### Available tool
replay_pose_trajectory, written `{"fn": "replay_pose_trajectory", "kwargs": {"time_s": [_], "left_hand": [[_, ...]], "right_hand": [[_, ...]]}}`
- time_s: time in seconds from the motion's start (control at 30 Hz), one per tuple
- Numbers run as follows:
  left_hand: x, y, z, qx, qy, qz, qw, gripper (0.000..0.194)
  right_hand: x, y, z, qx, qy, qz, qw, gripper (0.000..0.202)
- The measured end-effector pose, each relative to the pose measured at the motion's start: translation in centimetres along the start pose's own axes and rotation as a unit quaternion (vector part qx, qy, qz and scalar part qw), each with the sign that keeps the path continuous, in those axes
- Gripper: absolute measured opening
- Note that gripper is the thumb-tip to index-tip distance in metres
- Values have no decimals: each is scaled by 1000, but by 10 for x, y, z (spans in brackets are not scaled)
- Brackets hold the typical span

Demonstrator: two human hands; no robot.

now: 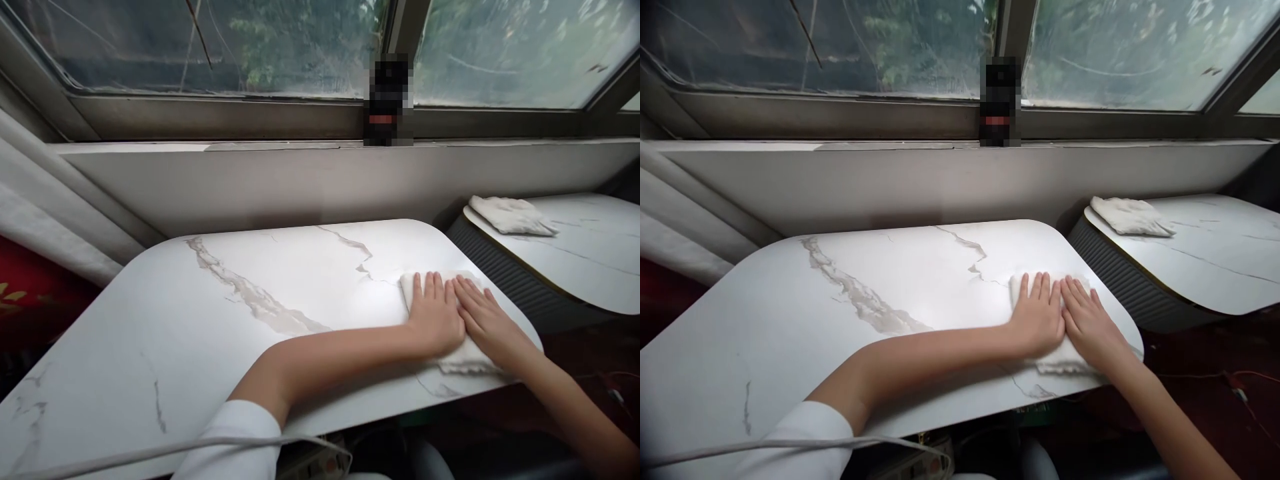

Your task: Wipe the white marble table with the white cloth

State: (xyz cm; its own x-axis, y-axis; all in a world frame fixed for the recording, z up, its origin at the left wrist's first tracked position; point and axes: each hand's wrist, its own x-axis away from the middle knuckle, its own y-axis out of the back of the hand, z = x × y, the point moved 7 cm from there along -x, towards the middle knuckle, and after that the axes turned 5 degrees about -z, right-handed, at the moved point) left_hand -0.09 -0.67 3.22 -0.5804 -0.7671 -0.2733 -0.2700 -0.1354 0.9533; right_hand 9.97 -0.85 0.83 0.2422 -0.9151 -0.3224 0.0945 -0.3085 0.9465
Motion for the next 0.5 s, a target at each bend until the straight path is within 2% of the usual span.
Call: {"fn": "replay_pose_trajectory", "kwargs": {"time_s": [0.1,0.27,0.37,0.5], "left_hand": [[-42,-11,35,-11,37,-16,999,56],[-110,-25,90,-7,91,-30,995,55],[-135,-29,106,-12,127,-34,991,55],[-152,-33,109,-18,135,-24,990,55]], "right_hand": [[-61,-17,-13,-42,13,7,999,55],[-157,-41,-37,-78,23,-22,996,54],[-188,-54,-50,-90,23,-13,996,53],[-199,-58,-65,-115,21,-31,993,52]]}}
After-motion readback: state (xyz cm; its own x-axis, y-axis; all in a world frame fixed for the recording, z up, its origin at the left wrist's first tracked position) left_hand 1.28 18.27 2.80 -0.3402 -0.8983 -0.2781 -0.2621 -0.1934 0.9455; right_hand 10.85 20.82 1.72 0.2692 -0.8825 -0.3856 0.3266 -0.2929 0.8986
